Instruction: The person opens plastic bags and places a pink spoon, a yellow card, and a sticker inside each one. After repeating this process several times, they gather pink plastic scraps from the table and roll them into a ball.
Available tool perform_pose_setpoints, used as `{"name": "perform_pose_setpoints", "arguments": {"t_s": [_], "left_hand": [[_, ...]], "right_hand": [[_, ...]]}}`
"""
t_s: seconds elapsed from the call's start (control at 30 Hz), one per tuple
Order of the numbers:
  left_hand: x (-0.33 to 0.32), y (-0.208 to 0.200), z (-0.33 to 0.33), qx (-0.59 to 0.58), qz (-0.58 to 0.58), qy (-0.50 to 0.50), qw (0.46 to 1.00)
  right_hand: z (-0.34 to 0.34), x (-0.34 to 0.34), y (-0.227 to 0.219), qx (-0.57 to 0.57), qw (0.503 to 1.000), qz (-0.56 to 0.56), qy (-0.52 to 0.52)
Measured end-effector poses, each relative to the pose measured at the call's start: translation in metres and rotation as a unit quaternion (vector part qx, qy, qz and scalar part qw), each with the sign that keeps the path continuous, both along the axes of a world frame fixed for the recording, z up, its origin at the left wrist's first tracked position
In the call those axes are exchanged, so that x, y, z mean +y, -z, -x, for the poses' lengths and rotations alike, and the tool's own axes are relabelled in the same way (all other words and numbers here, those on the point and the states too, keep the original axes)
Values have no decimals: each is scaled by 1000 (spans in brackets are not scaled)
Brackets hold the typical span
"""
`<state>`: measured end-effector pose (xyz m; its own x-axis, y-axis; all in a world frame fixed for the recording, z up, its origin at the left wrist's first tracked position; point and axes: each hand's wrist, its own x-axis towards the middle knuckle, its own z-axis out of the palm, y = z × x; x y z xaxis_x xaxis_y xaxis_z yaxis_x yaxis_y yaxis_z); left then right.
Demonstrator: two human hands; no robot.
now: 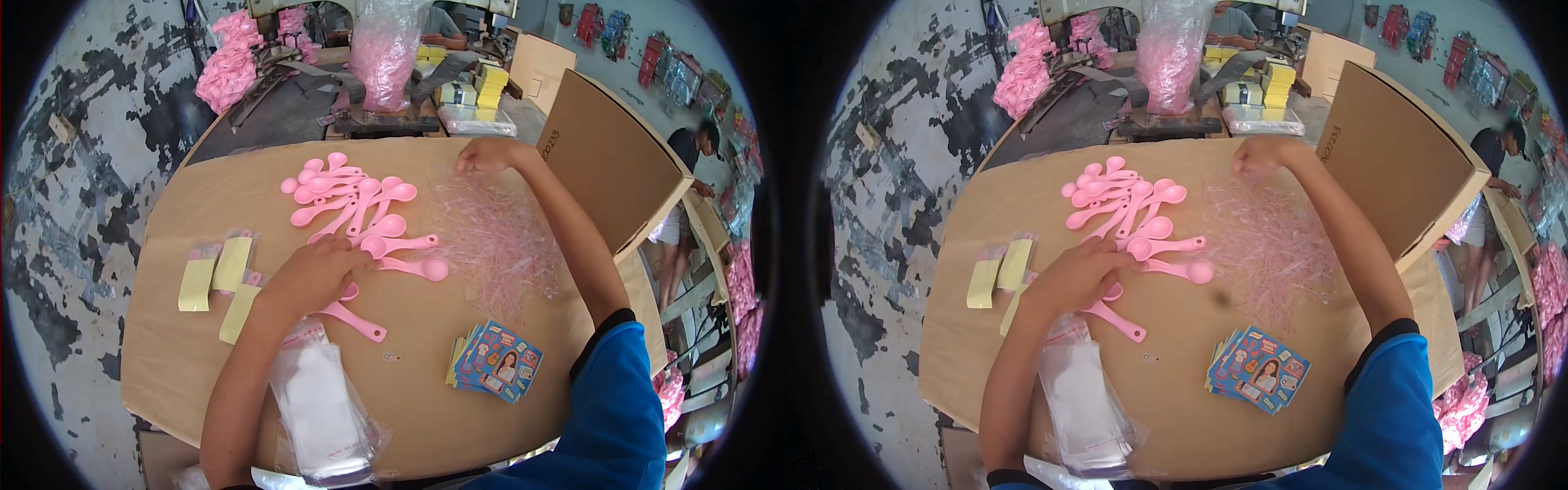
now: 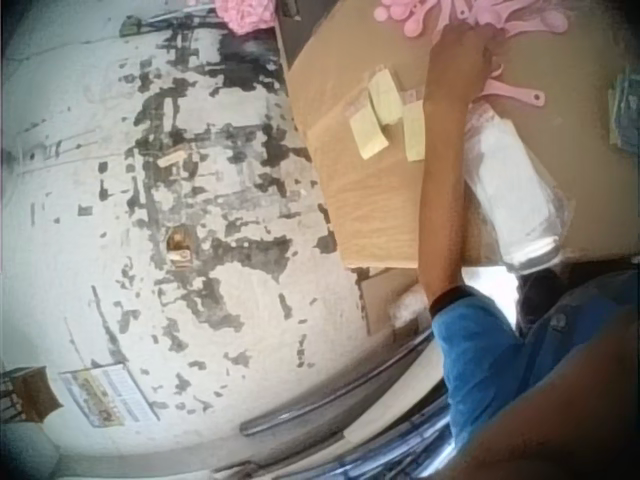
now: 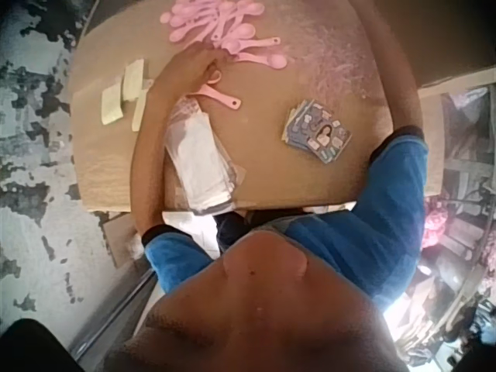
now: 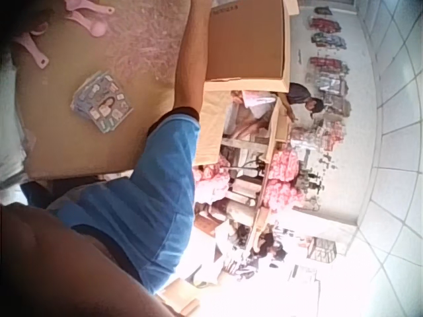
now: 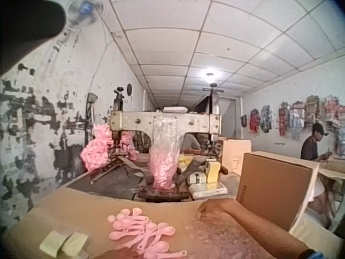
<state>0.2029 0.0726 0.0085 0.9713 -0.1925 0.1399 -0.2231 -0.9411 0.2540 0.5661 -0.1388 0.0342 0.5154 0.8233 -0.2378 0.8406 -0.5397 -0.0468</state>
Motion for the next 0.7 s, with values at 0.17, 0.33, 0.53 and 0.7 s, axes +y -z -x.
{"name": "perform_pose_setpoints", "arguments": {"t_s": [0.17,0.33,0.53,0.7], "left_hand": [[3,-2,4,21,0,-21,1000],[-6,-1,7,19,-6,-21,1000],[-2,1,7,-15,22,-8,1000],[-18,-14,3,-24,-107,19,994]], "right_hand": [[42,36,24,-109,964,-221,-101],[68,14,-4,19,993,-101,-59],[143,-109,-45,-19,983,-173,63],[149,-164,27,62,964,-224,126]]}}
